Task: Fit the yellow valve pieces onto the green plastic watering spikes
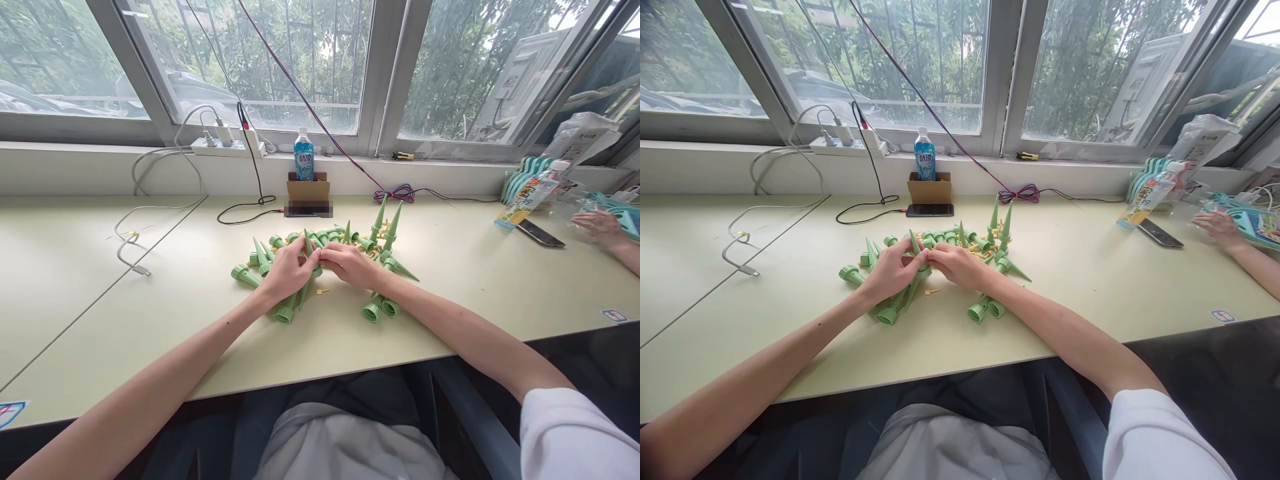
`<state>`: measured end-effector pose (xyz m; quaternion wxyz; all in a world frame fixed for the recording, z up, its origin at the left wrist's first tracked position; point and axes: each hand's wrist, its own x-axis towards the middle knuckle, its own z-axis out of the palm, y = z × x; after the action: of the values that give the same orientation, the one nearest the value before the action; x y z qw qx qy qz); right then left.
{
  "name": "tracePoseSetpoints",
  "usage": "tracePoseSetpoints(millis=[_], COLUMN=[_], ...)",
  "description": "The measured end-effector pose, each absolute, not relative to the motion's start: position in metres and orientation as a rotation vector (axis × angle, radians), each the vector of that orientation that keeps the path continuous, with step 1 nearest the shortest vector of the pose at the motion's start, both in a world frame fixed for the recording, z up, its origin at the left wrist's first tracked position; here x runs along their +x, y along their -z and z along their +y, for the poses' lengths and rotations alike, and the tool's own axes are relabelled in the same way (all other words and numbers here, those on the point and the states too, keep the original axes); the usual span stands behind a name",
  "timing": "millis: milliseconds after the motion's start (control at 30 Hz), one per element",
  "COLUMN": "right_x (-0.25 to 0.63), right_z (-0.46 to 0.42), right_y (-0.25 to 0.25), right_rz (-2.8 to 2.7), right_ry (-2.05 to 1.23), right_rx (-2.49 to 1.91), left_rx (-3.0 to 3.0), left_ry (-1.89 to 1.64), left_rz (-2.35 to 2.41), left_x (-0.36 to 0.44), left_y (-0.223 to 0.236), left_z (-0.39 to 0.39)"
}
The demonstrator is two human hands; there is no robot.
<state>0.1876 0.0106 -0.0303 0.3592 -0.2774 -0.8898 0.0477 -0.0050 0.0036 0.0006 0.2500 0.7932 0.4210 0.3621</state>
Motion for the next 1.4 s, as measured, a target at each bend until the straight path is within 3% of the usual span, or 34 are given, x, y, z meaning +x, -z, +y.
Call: tracePoseSetpoints(millis=[1400], right_x=[0.1856], right_z=[0.0099], right_y=[0.0288], right_rz=[-2.245], right_ry=[-0.091], right_rx=[-0.599], left_rx=[2.042], left_ry=[-1.06], left_rz=[1.109], left_x=[-0.0058], left_y=[-0.0094], left_z=[0.0018])
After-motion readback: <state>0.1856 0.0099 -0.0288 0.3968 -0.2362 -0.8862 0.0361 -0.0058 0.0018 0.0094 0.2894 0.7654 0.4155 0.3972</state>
